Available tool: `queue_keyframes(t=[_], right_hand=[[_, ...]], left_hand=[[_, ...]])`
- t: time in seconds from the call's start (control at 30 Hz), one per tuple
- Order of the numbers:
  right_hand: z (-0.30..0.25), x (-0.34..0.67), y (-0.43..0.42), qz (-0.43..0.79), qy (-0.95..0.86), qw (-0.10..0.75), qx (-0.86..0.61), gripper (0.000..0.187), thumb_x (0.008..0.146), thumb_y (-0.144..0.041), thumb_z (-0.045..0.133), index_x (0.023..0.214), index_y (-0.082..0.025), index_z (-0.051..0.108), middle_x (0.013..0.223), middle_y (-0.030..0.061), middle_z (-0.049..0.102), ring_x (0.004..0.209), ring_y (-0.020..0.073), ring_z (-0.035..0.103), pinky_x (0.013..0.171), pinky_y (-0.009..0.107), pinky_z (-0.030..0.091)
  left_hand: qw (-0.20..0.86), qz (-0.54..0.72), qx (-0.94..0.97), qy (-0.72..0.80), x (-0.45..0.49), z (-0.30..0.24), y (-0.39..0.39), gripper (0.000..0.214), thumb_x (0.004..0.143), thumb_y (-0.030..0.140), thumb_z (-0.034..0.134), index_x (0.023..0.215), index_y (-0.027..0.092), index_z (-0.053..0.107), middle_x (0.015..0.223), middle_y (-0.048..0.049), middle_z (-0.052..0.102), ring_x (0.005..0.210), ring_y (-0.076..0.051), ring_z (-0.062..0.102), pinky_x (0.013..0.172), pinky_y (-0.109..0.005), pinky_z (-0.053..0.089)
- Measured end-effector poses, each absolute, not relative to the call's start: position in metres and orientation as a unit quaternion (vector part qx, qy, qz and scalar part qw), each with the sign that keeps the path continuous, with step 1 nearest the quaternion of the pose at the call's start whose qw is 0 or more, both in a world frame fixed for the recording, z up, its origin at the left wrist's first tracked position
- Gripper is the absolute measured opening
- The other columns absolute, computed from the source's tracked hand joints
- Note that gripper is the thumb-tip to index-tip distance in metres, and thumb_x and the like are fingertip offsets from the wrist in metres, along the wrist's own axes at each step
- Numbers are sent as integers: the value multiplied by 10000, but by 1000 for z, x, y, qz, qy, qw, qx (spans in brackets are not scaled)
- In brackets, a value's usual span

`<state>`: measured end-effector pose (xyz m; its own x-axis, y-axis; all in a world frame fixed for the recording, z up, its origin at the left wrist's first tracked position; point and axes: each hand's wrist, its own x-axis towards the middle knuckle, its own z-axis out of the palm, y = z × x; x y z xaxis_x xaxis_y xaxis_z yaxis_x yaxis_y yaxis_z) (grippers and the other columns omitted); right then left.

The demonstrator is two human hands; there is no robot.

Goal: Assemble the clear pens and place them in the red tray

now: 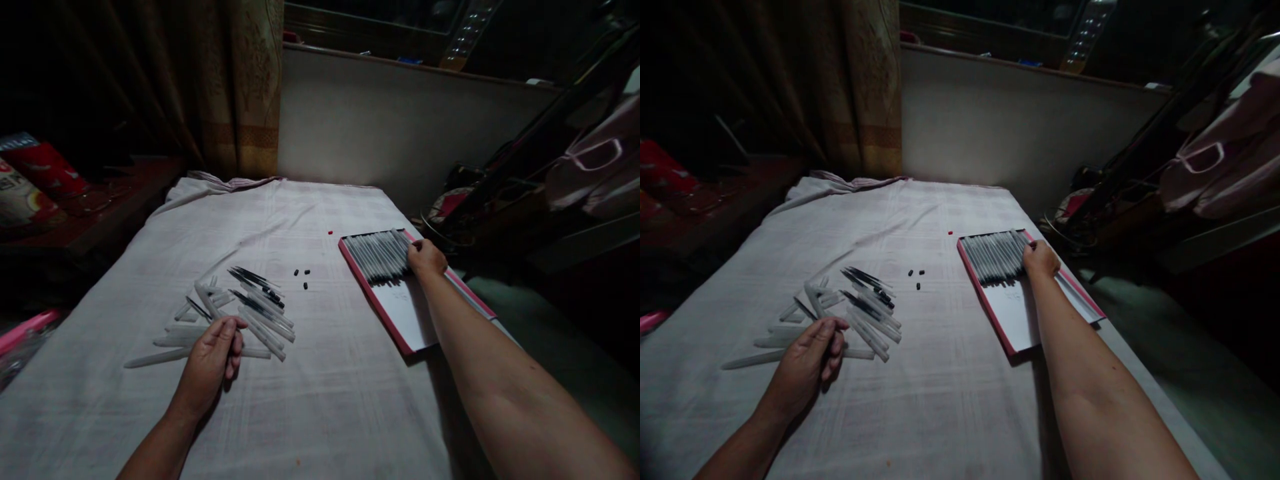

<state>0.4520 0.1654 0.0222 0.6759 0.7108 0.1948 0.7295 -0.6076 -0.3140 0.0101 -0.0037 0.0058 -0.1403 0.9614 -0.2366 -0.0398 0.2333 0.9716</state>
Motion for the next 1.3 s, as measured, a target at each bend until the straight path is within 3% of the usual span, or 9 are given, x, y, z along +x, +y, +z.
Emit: queue_keyframes(t=[0.47, 0.7, 0.83, 1.07, 1.3], right_hand=[[23, 462, 169, -38, -430, 165, -887, 348, 836, -272, 533, 1062, -152, 769, 980, 174, 740, 905, 289, 679, 752, 351, 478], [51, 410, 185, -79, -579, 279, -762, 341, 841, -274, 499, 1023, -153, 761, 985, 142, 735, 880, 265, 658, 768, 349, 482], [63, 340, 178, -8, -704, 319, -634, 273, 866, -267, 521, 979, -180, 753, 992, 104, 734, 839, 210, 656, 789, 319, 499], [44, 209, 126, 125, -817, 97, -554, 260, 920, -309, 541, 1031, -240, 766, 1051, 62, 737, 939, 187, 670, 791, 263, 473], [39, 166, 113, 134, -771, -11, -622, 289, 909, -286, 537, 1098, -215, 744, 1177, 127, 716, 1067, 258, 673, 817, 313, 493]], left_hand=[[529, 485, 379, 584, 9, 2, -3, 563, 702, 719, 678, 880, 195, 581, 559, 88, 489, 375, -56, 418, 302, -149, 322], [520, 475, 368, 607, 9, 0, -5, 593, 690, 766, 650, 748, 180, 581, 499, 73, 475, 345, -53, 403, 300, -150, 305], [520, 461, 376, 614, 9, 3, -6, 685, 685, 847, 563, 668, 163, 588, 443, 46, 479, 315, -57, 394, 302, -163, 305], [527, 470, 387, 593, 12, 10, -6, 766, 665, 912, 479, 673, 156, 606, 454, 33, 489, 318, -75, 408, 296, -193, 322], [520, 490, 414, 563, 14, 11, -3, 661, 755, 810, 490, 712, 160, 602, 486, 40, 491, 344, -76, 417, 303, -182, 310]])
